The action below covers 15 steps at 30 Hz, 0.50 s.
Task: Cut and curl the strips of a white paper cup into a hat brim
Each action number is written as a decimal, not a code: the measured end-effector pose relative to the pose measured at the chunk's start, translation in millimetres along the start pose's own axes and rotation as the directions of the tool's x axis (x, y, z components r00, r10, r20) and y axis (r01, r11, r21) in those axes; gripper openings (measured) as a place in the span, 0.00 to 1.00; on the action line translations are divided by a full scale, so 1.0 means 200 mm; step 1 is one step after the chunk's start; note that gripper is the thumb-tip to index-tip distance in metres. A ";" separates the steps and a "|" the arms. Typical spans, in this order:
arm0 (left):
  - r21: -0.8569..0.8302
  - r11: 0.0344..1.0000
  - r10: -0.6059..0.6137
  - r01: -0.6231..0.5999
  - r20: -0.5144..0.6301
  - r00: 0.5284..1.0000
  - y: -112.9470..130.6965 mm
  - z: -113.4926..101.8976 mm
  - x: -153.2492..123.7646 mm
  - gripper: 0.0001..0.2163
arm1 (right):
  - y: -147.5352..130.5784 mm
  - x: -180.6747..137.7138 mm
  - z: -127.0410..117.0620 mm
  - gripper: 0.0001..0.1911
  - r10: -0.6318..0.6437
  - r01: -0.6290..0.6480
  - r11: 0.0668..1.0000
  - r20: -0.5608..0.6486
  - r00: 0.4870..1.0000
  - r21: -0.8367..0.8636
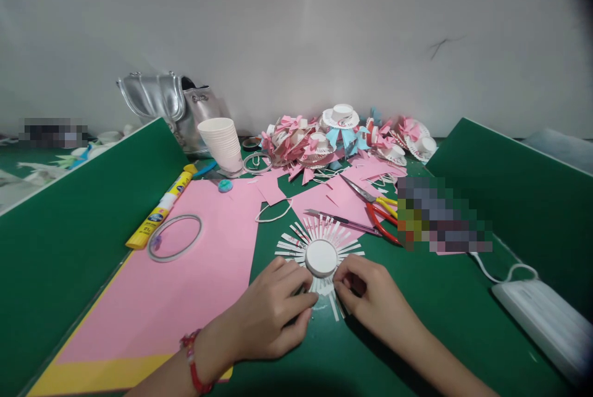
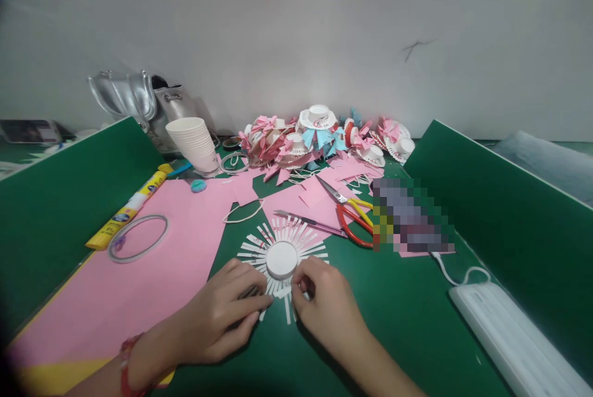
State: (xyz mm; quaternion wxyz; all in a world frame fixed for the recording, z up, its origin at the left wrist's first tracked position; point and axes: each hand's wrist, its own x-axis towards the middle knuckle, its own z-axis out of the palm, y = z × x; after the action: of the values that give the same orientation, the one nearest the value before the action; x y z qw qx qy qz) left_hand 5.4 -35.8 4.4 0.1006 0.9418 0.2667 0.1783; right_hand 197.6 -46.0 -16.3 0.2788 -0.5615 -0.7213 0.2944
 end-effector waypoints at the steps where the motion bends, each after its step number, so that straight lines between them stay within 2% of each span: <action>1: 0.005 1.000 0.002 -0.002 0.004 1.000 0.00 0.00 0.00 0.10 | 0.00 0.00 0.00 0.08 0.004 -0.004 1.000 0.006 1.000 0.009; 15: 0.033 0.999 0.010 -0.011 0.025 1.000 0.00 0.01 0.00 0.10 | -0.01 0.00 -0.01 0.08 0.044 -0.047 0.997 0.051 0.998 0.057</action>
State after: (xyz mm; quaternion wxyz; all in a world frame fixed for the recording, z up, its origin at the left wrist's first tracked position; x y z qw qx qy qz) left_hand 6.3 -35.6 3.0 0.0875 0.9469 0.2633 0.1626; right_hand 197.9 -45.8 -12.9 0.2703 -0.5620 -0.7060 0.3356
